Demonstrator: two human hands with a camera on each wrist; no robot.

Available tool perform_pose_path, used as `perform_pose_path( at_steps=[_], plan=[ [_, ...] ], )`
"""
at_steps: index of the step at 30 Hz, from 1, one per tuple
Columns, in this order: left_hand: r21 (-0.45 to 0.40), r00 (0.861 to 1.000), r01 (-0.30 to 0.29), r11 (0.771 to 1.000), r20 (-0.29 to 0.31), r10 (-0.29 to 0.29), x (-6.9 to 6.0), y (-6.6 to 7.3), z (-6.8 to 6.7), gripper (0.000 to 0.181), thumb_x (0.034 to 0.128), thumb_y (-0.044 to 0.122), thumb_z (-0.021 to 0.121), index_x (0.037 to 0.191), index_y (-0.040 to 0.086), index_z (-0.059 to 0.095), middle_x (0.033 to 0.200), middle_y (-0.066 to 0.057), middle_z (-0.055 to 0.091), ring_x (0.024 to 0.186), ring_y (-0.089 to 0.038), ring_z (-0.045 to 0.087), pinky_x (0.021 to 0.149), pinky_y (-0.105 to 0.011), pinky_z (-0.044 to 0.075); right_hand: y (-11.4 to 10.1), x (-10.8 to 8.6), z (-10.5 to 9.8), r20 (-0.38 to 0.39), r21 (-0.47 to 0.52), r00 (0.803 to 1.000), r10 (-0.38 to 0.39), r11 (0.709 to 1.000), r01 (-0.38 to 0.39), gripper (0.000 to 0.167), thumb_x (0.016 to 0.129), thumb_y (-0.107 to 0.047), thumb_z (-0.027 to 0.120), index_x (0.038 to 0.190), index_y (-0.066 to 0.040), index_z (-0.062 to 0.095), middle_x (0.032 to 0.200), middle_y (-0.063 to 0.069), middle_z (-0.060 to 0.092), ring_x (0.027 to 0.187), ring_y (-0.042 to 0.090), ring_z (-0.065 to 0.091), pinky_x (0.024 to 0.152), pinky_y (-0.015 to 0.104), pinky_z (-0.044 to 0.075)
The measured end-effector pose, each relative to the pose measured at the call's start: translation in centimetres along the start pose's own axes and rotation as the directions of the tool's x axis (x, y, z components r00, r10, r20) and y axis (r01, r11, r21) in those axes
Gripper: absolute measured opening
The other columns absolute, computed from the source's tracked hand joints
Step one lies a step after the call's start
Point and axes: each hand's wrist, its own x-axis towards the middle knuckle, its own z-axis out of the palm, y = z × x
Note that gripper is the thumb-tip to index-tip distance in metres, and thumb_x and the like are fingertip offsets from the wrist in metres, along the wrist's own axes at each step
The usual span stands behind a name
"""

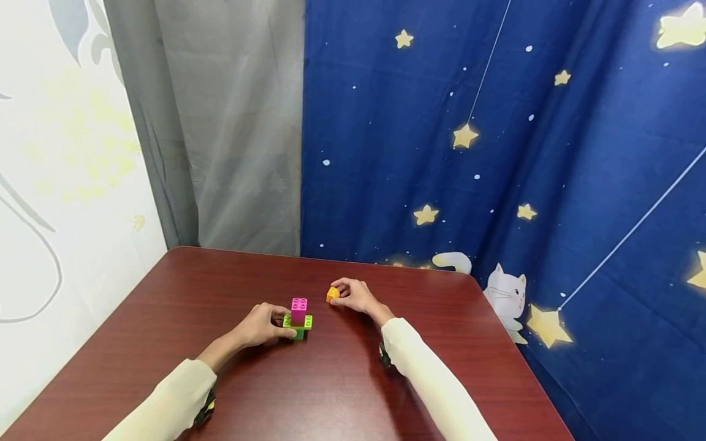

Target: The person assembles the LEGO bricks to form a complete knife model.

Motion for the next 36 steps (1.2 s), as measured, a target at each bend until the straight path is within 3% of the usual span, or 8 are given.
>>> perform_pose_path(
  at_steps=[9,15,26,36],
  plan=[
    [0.003,1.0,-0.003,1.0,-0.001,0.003,0.1,-0.1,0.0,0.045,0.083,0.031,0.09,0.114,0.001,0.075,0.095,0.0,0.077,0.085,-0.01,0.069,0.076,-0.028,0.056,-0.5,-0.2,-0.1,-0.001,-0.015,1.0,0.01,1.0,-0.011,0.042,0.084,-0.007,0.087,0.122,-0.001,0.071,0.105,0.014,0.074,0.095,0.029,0.073,0.079,0.024,0.058],
    [-0.006,1.0,0.016,1.0,0.004,-0.016,0.1,0.0,0.0,0.046,0.0832,0.03,0.09,0.115,0.001,0.074,0.097,-0.001,0.077,0.087,-0.011,0.069,0.078,-0.03,0.057,-1.0,-0.5,-0.4,-0.002,-0.014,1.0,-0.02,1.0,0.02,0.041,0.084,-0.007,0.087,0.122,-0.001,0.072,0.104,0.015,0.074,0.095,0.031,0.074,0.083,0.031,0.059],
    [0.0,1.0,0.014,1.0,0.0,-0.014,0.1,0.0,-0.1,0.045,0.0835,0.029,0.089,0.115,0.001,0.074,0.096,-0.001,0.077,0.086,-0.011,0.069,0.076,-0.029,0.056,-2.3,-1.2,-1.9,0.029,-0.023,0.997,-0.072,0.997,0.073,0.042,0.087,-0.011,0.085,0.126,-0.003,0.07,0.107,0.014,0.074,0.095,0.027,0.074,0.083,0.026,0.058],
    [-0.002,1.0,0.01,1.0,0.002,-0.01,0.1,-0.1,-0.1,0.047,0.0825,0.031,0.09,0.115,0.001,0.074,0.094,0.0,0.077,0.084,-0.011,0.068,0.076,-0.028,0.056,-4.2,-1.9,-2.6,0.062,-0.01,0.989,-0.137,0.99,0.138,0.043,0.088,-0.013,0.085,0.127,-0.004,0.07,0.11,0.011,0.074,0.099,0.03,0.073,0.086,0.033,0.059]
  ],
)
